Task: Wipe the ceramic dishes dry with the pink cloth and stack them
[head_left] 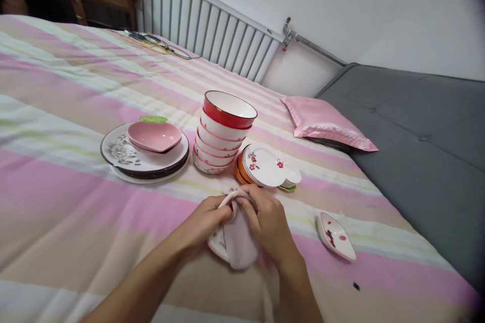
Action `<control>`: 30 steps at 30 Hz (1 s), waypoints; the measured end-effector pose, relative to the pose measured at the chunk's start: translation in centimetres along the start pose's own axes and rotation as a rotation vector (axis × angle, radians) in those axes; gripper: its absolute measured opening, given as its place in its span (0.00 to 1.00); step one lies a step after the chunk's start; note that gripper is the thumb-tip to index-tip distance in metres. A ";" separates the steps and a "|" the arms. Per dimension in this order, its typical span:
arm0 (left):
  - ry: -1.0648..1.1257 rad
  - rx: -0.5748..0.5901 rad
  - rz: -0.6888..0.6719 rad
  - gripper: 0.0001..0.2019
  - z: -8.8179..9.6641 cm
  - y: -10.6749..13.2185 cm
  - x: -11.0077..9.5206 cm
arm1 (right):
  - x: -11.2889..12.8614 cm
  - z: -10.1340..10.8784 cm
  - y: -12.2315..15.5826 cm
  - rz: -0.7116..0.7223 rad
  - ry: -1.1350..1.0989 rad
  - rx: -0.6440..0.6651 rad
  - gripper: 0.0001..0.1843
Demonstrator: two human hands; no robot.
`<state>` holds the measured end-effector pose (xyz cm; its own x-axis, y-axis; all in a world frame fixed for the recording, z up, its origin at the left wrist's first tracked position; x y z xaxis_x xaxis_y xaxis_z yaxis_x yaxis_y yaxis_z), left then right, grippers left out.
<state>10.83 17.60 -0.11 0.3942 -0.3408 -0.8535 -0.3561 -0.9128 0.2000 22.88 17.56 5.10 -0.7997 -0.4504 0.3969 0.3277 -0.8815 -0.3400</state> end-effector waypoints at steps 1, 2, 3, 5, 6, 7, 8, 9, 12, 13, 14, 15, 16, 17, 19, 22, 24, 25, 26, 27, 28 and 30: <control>-0.003 0.000 -0.001 0.06 0.0 0.0 0.1 | 0.0 0.0 0.0 0.006 0.031 0.011 0.09; -0.004 -0.001 0.002 0.06 0.1 -0.1 0.1 | 0.0 -0.1 0.0 0.009 0.061 0.021 0.09; -0.003 -0.005 0.005 0.06 0.1 -0.1 0.2 | 0.0 -0.1 0.0 0.011 0.088 0.032 0.10; -0.001 -0.013 0.010 0.05 0.2 -0.2 0.3 | 0.0 -0.2 0.0 0.012 0.130 0.052 0.11; -0.002 -0.017 0.011 0.05 0.2 -0.2 0.3 | -0.1 -0.2 0.0 0.011 0.147 0.059 0.12; -0.004 -0.019 0.009 0.04 0.2 -0.2 0.2 | -0.1 -0.2 0.0 0.010 0.164 0.063 0.12; -0.005 -0.020 0.006 0.04 0.2 -0.2 0.1 | -0.2 -0.2 0.0 0.005 0.182 0.067 0.12; -0.007 -0.024 0.005 0.04 0.2 -0.2 0.0 | -0.3 -0.3 0.1 -0.003 0.203 0.068 0.12; -0.028 -0.094 0.009 0.04 0.4 -0.2 -0.3 | -0.6 -0.3 0.0 -0.039 0.270 0.068 0.13; -0.032 -0.123 0.014 0.05 0.5 -0.3 -0.3 | -0.7 -0.4 0.0 -0.053 0.284 0.068 0.13; -0.030 -0.149 0.016 0.05 0.6 -0.3 -0.4 | -0.8 -0.4 0.0 -0.066 0.286 0.068 0.14; -0.023 -0.167 0.015 0.05 0.7 -0.3 -0.5 | -0.9 -0.4 0.0 -0.079 0.276 0.069 0.14; -0.010 -0.174 0.009 0.05 0.8 -0.3 -0.5 | -0.9 -0.4 0.0 -0.090 0.258 0.072 0.13; 0.005 -0.170 -0.002 0.06 0.8 -0.3 -0.6 | -1.0 -0.4 -0.1 -0.101 0.234 0.073 0.13; 0.029 -0.164 -0.026 0.08 0.8 -0.3 -0.9 | -1.1 -0.4 -0.1 -0.124 0.186 0.071 0.12; 0.061 -0.198 -0.058 0.11 0.9 -0.2 -1.2 | -1.2 -0.3 0.0 -0.173 0.130 0.049 0.11; 0.084 -0.233 -0.068 0.13 1.0 -0.1 -1.3 | -1.2 -0.4 0.0 -0.202 0.095 0.026 0.10; 0.098 -0.241 -0.076 0.13 1.0 -0.1 -1.4 | -1.2 -0.5 0.0 -0.214 0.078 0.011 0.11; 0.111 -0.246 -0.086 0.14 1.0 -0.1 -1.4 | -1.1 -0.5 0.0 -0.228 0.062 -0.002 0.11; 0.123 -0.248 -0.100 0.13 1.0 0.0 -1.4 | -1.1 -0.6 0.0 -0.244 0.051 -0.017 0.12; 0.137 -0.255 -0.117 0.13 1.0 0.0 -1.5 | -1.0 -0.7 0.0 -0.264 0.045 -0.031 0.12; 0.166 -0.269 -0.151 0.13 1.1 -0.1 -1.5 | -0.9 -0.8 0.0 -0.311 0.052 -0.057 0.13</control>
Point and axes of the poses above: each hand's wrist, its own y-axis away from the middle knuckle, its own z-axis out of the back of the hand, x = y × z, the point moved 4 cm from there along -y, towards the middle knuckle, and after that the axes turned 10 degrees about y, right-handed, at the moved point
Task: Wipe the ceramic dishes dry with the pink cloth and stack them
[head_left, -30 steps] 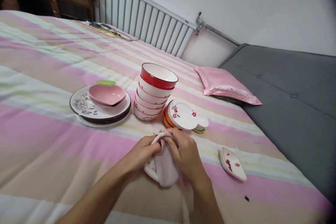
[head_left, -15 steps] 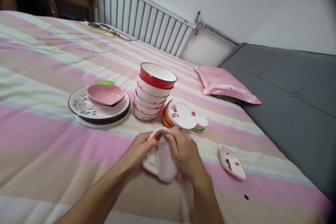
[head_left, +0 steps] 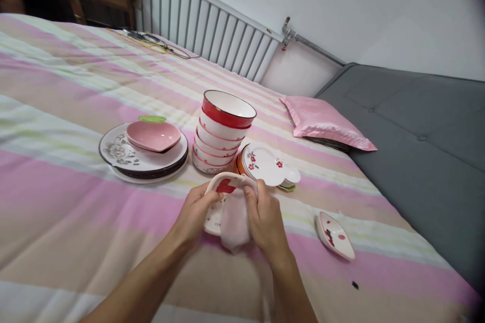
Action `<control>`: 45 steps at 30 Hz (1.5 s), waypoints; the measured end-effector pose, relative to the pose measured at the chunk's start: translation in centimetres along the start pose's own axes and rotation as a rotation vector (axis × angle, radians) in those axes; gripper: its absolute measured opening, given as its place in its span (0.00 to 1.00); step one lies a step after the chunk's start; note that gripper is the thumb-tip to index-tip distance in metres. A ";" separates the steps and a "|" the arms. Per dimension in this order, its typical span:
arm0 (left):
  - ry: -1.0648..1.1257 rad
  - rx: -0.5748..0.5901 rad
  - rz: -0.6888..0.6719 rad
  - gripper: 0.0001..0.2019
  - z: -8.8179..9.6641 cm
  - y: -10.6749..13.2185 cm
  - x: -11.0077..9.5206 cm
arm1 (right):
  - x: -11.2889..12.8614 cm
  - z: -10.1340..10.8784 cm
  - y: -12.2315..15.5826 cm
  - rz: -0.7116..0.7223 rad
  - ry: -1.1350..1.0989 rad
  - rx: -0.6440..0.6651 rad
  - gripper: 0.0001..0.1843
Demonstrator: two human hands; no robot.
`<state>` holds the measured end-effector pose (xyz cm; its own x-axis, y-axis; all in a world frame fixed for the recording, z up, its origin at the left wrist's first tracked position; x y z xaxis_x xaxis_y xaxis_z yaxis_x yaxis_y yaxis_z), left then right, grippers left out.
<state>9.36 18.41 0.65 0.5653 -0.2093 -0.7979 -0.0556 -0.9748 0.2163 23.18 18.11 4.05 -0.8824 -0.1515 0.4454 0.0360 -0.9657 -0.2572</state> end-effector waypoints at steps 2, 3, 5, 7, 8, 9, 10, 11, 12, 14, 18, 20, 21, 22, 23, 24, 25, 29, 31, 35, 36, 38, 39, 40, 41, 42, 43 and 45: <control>0.034 -0.001 -0.018 0.12 -0.1 -0.1 0.0 | 0.1 -0.1 0.0 -0.042 0.018 -0.019 0.14; 0.050 0.003 -0.027 0.13 -0.1 -0.1 0.0 | 0.1 -0.2 0.0 -0.056 0.025 -0.025 0.15; 0.076 0.010 -0.044 0.12 -0.2 -0.1 0.1 | 0.2 -0.3 0.1 -0.071 0.029 -0.036 0.16; 0.096 -0.005 -0.056 0.12 -0.1 0.0 0.1 | 0.4 -0.4 0.1 -0.075 0.026 -0.051 0.18; 0.103 -0.021 -0.060 0.11 0.0 0.0 0.2 | 0.4 -0.4 0.1 -0.077 0.026 -0.060 0.19; 0.111 -0.038 -0.062 0.10 0.0 0.0 0.2 | 0.5 -0.5 0.1 -0.081 0.030 -0.066 0.19; 0.121 -0.059 -0.067 0.10 0.1 0.0 0.2 | 0.5 -0.6 0.1 -0.088 0.036 -0.066 0.20; 0.135 -0.078 -0.074 0.09 0.2 0.0 0.3 | 0.6 -0.8 0.1 -0.093 0.041 -0.060 0.21; 0.153 -0.095 -0.083 0.09 0.3 0.0 0.3 | 0.7 -1.0 0.1 -0.097 0.042 -0.050 0.22; 0.197 -0.121 -0.103 0.08 0.4 0.0 0.3 | 0.9 -1.2 0.2 -0.100 0.031 -0.034 0.23; 0.260 -0.182 -0.134 0.06 0.6 0.1 0.5 | 1.2 -1.5 0.4 -0.082 -0.067 -0.041 0.23; 0.288 -0.221 -0.152 0.06 0.6 0.2 0.4 | 1.3 -1.6 0.5 -0.071 -0.141 -0.034 0.22; 0.307 -0.246 -0.173 0.06 0.7 0.3 0.3 | 1.4 -1.8 0.6 -0.069 -0.180 -0.022 0.21; 0.326 -0.277 -0.201 0.06 0.8 0.3 0.2 | 1.4 -1.9 0.6 -0.070 -0.215 -0.006 0.21; 0.341 -0.306 -0.232 0.06 0.9 0.4 0.1 | 1.4 -2.1 0.6 -0.073 -0.247 0.011 0.21; 0.349 -0.328 -0.262 0.06 1.0 0.4 0.0 | 1.4 -2.3 0.6 -0.078 -0.275 0.028 0.20; 0.348 -0.339 -0.288 0.06 1.0 0.5 0.0 | 1.3 -2.5 0.6 -0.084 -0.304 0.045 0.20; 0.295 -0.275 -0.331 0.14 0.9 0.5 -0.1 | 1.1 -3.2 0.6 -0.090 -0.452 0.123 0.17; 0.259 -0.208 -0.339 0.17 0.7 0.5 -0.1 | 0.7 -3.4 0.5 -0.094 -0.525 0.144 0.17; 0.167 -0.024 -0.322 0.20 0.1 0.4 -0.1 | -0.4 -2.6 -0.1 -0.086 -0.522 0.074 0.16; 0.134 0.007 -0.299 0.20 0.0 0.3 -0.1 | -0.7 -2.1 -0.2 -0.075 -0.469 0.032 0.16; 0.049 0.052 -0.216 0.20 -0.1 0.2 0.0 | -1.2 -0.9 -0.5 -0.045 -0.320 -0.061 0.15; 0.002 0.073 -0.169 0.21 -0.2 0.1 0.1 | -1.3 -0.2 -0.5 -0.026 -0.240 -0.097 0.14; -0.047 0.095 -0.136 0.21 -0.3 0.1 0.0 | -1.5 0.4 -0.6 -0.005 -0.167 -0.121 0.14; -0.099 0.118 -0.125 0.20 -0.4 0.2 -0.1 | -1.5 0.9 -0.6 0.021 -0.105 -0.132 0.15; -0.148 0.138 -0.137 0.19 -0.5 0.2 -0.3 | -1.6 1.3 -0.6 0.052 -0.055 -0.130 0.14; -0.194 0.153 -0.162 0.18 -0.6 0.3 -0.6 | -1.6 1.6 -0.6 0.085 -0.014 -0.120 0.14; -0.272 0.186 -0.202 0.15 -0.8 0.5 -0.9 | -1.6 2.1 -0.5 0.139 0.045 -0.094 0.13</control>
Point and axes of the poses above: each hand's wrist, its own y-axis away from the middle knuckle, its own z-axis out of the back of the hand, x = y × z, the point moved 4 cm from there along -y, towards the middle knuckle, and after that the axes turned 10 degrees about y, right-handed, at the moved point
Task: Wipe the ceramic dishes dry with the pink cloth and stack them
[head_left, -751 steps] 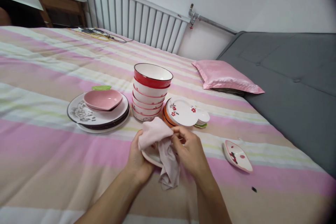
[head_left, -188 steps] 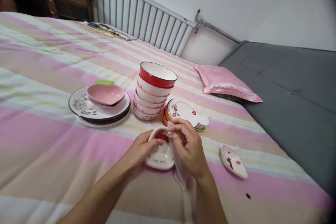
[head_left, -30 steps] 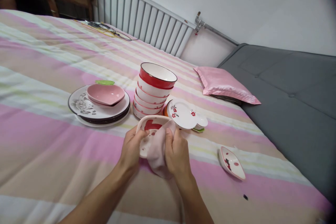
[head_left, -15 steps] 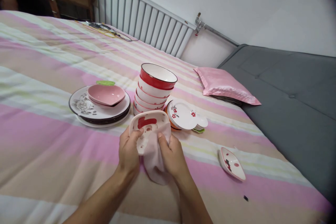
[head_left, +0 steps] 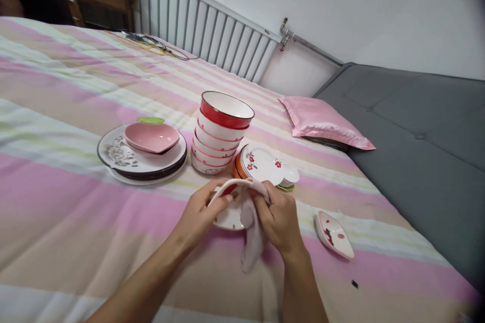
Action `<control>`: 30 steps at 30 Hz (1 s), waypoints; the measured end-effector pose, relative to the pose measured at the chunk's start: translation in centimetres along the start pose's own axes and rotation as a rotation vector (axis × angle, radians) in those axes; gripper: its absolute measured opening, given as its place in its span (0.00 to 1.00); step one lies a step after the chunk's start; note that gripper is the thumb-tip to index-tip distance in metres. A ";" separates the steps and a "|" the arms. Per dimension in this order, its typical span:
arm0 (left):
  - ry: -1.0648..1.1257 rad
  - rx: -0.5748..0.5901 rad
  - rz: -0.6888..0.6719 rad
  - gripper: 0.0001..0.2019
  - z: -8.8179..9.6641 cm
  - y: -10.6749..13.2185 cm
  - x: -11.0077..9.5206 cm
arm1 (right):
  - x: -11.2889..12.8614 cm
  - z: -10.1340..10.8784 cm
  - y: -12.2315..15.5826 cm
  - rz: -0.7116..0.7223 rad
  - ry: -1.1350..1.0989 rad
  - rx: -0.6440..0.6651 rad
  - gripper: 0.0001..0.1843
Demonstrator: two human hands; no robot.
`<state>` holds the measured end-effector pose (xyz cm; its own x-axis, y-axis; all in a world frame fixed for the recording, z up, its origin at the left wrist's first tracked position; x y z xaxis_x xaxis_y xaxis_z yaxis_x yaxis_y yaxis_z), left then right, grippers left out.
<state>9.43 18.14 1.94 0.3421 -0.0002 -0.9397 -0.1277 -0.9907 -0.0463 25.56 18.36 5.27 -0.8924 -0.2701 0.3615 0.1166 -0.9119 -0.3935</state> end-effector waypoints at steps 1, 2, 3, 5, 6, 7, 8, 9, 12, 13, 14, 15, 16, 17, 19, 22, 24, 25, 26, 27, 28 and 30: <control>-0.029 0.022 0.000 0.14 -0.1 0.1 -0.1 | 0.0 0.2 0.0 0.018 0.015 0.013 0.13; -0.048 0.044 0.015 0.12 -0.2 0.1 -0.1 | 0.0 0.3 0.1 0.030 0.024 0.023 0.13; -0.060 0.062 0.041 0.10 -0.3 0.2 0.1 | 0.0 0.3 0.1 0.037 0.030 0.029 0.13; -0.061 0.076 0.096 0.06 -0.3 0.3 0.4 | 0.1 0.4 0.1 0.040 0.035 0.035 0.14; -0.049 0.067 0.118 0.06 -0.3 0.3 0.6 | 0.1 0.3 0.1 0.035 0.033 0.040 0.14; -0.034 0.050 0.131 0.06 -0.2 0.3 0.8 | 0.1 0.2 0.1 0.025 0.028 0.046 0.14; -0.019 0.026 0.135 0.06 -0.1 0.3 0.9 | 0.1 0.1 0.1 0.011 0.018 0.052 0.15; -0.008 -0.002 0.132 0.06 0.0 0.3 1.0 | 0.1 -0.1 0.1 -0.003 0.001 0.062 0.15; 0.010 -0.083 0.130 0.07 0.3 0.3 1.3 | 0.3 -0.5 0.0 -0.040 -0.079 0.083 0.15; 0.017 -0.104 0.130 0.07 0.3 0.3 1.3 | 0.4 -0.6 0.0 -0.047 -0.109 0.079 0.15; 0.028 -0.121 0.131 0.07 0.3 0.3 1.4 | 0.6 -0.6 -0.1 -0.051 -0.141 0.068 0.14; 0.041 -0.136 0.131 0.08 0.3 0.3 1.4 | 0.7 -0.7 -0.1 -0.056 -0.169 0.054 0.14; 0.057 -0.151 0.132 0.08 0.3 0.3 1.3 | 0.9 -0.7 -0.1 -0.061 -0.193 0.041 0.14; 0.073 -0.167 0.131 0.08 0.3 0.4 1.3 | 1.0 -0.8 -0.1 -0.070 -0.210 0.033 0.14; 0.105 -0.200 0.125 0.08 0.3 0.4 1.2 | 1.1 -1.0 0.0 -0.097 -0.223 0.042 0.15; 0.186 -0.270 0.100 0.08 0.5 0.3 1.2 | 1.4 -1.6 0.2 -0.122 -0.223 0.075 0.17; 0.266 -0.311 0.078 0.08 0.7 0.3 1.3 | 1.7 -2.0 0.3 -0.115 -0.239 0.090 0.19; 0.305 -0.327 0.065 0.08 0.8 0.2 1.4 | 1.9 -2.2 0.4 -0.111 -0.252 0.100 0.20; 0.338 -0.341 0.052 0.08 1.0 0.2 1.5 | 2.0 -2.4 0.4 -0.110 -0.268 0.112 0.22; 0.364 -0.353 0.040 0.07 1.1 0.2 1.6 | 2.2 -2.6 0.5 -0.113 -0.286 0.124 0.22; 0.382 -0.369 0.028 0.07 1.2 0.2 1.6 | 2.4 -2.8 0.5 -0.117 -0.305 0.132 0.23; 0.405 -0.409 -0.001 0.07 1.5 0.3 1.7 | 2.7 -3.0 0.6 -0.129 -0.349 0.137 0.21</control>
Point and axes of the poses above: each hand's wrist, its own y-axis away from the middle knuckle, its own z-axis out of the back of the hand, x = y × z, the point moved 4 cm from there along -y, towards the middle knuckle, and after that the axes turned 10 degrees about y, right-handed, at the moved point
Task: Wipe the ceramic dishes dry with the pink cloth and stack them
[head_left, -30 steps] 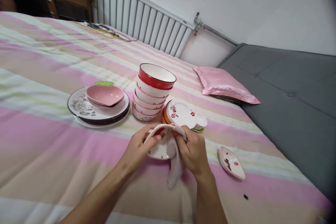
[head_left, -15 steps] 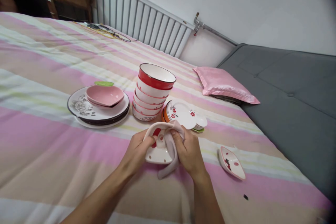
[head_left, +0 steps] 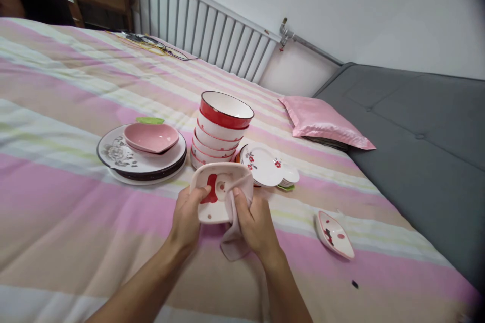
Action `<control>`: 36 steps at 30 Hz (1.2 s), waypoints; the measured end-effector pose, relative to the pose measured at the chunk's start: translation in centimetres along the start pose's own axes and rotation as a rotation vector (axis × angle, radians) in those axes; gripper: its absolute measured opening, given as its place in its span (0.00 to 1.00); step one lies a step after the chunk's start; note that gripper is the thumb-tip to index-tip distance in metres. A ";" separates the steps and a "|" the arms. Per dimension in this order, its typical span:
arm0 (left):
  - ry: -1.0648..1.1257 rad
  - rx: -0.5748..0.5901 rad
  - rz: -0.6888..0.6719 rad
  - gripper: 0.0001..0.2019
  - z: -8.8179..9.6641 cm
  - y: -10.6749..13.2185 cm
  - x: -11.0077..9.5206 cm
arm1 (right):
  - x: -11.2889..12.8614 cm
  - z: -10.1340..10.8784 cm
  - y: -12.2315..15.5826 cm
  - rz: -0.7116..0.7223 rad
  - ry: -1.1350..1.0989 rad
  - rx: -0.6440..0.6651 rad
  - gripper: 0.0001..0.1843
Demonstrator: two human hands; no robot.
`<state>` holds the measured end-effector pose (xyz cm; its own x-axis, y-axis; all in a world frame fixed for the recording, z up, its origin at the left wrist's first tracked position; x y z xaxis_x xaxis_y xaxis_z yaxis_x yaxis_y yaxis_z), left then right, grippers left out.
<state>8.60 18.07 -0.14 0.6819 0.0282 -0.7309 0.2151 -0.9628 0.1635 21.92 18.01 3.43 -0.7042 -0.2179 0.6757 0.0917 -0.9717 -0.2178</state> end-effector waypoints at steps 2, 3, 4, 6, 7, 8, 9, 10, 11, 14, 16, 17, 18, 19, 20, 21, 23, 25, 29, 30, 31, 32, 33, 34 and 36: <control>0.017 -0.027 -0.034 0.08 0.1 0.0 -0.1 | 0.1 -0.3 0.1 -0.014 -0.050 0.005 0.20; 0.025 -0.035 -0.048 0.08 0.1 0.1 -0.2 | 0.2 -0.5 0.1 -0.029 -0.074 0.016 0.20; 0.035 -0.040 -0.055 0.08 0.0 0.1 -0.3 | 0.2 -0.7 0.2 -0.050 -0.096 0.032 0.20; 0.060 -0.063 -0.053 0.08 0.0 0.1 -0.3 | 0.0 -1.2 0.3 -0.096 -0.139 0.068 0.22; 0.073 -0.078 -0.045 0.08 0.0 0.2 -0.3 | 0.0 -1.4 0.3 -0.120 -0.161 0.080 0.22; 0.083 -0.082 -0.031 0.08 -0.1 0.2 -0.2 | -0.2 -1.6 0.3 -0.139 -0.183 0.087 0.21; 0.087 -0.073 -0.016 0.07 -0.1 0.2 -0.2 | -0.3 -1.6 0.3 -0.156 -0.202 0.087 0.21; 0.085 -0.051 -0.003 0.07 -0.2 0.1 -0.1 | -0.5 -1.7 0.2 -0.172 -0.214 0.084 0.21; 0.075 -0.019 0.006 0.07 -0.3 0.1 0.0 | -0.8 -1.6 0.2 -0.184 -0.220 0.079 0.21; 0.033 0.077 0.032 0.08 -0.5 0.0 0.2 | -1.6 -1.0 -0.2 -0.202 -0.208 0.057 0.21; 0.006 0.137 0.070 0.10 -0.6 0.0 0.3 | -1.9 -0.1 -0.5 -0.187 -0.154 0.032 0.20; -0.008 0.167 0.088 0.11 -0.7 0.0 0.2 | -1.9 0.4 -0.6 -0.165 -0.104 0.012 0.20; -0.024 0.196 0.100 0.13 -0.8 0.1 0.1 | -1.8 1.0 -0.7 -0.131 -0.041 -0.011 0.19; -0.045 0.225 0.105 0.15 -0.9 0.1 0.0 | -1.7 1.5 -0.8 -0.087 0.025 -0.034 0.18; -0.067 0.254 0.104 0.17 -1.1 0.2 -0.2 | -1.5 2.0 -0.8 -0.041 0.088 -0.054 0.17; -0.090 0.283 0.103 0.18 -1.2 0.2 -0.4 | -1.3 2.5 -0.8 0.000 0.142 -0.074 0.16; -0.131 0.326 0.110 0.20 -1.6 0.4 -0.7 | -1.1 3.1 -0.7 0.050 0.228 -0.102 0.15; -0.141 0.342 0.134 0.21 -1.9 0.5 -0.7 | -1.1 3.6 -0.5 0.057 0.300 -0.114 0.14; -0.071 0.382 0.267 0.21 -2.4 0.9 -0.3 | -1.3 4.0 -0.2 0.038 0.409 -0.074 0.14; -0.083 0.408 0.286 0.20 -2.5 1.1 -0.3 | -1.2 4.1 -0.2 0.042 0.420 -0.064 0.14; -0.120 0.439 0.291 0.19 -2.6 1.2 -0.3 | -1.2 4.1 -0.2 0.051 0.426 -0.058 0.14; -0.173 0.473 0.284 0.17 -2.7 1.3 -0.4 | -1.1 4.2 -0.1 0.062 0.429 -0.053 0.13; -0.231 0.503 0.273 0.15 -2.8 1.3 -0.5 | -1.0 4.1 -0.1 0.074 0.429 -0.050 0.13; -0.280 0.523 0.263 0.14 -2.8 1.3 -0.5 | -1.0 4.1 -0.1 0.081 0.429 -0.045 0.13; -0.324 0.517 0.257 0.15 -2.7 1.2 -0.5 | -1.1 3.9 -0.2 0.076 0.430 -0.040 0.13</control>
<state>10.45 17.61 2.19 0.4043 -0.2244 -0.8867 -0.3447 -0.9353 0.0796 25.45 18.05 5.47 -0.9265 -0.2223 0.3036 0.1331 -0.9483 -0.2881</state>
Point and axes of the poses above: each hand's wrist, its own y-axis away from the middle knuckle, its own z-axis out of the back of the hand, x = y × z, the point moved 4 cm from there along -y, towards the middle knuckle, and after that the axes turned 10 degrees about y, right-handed, at the moved point
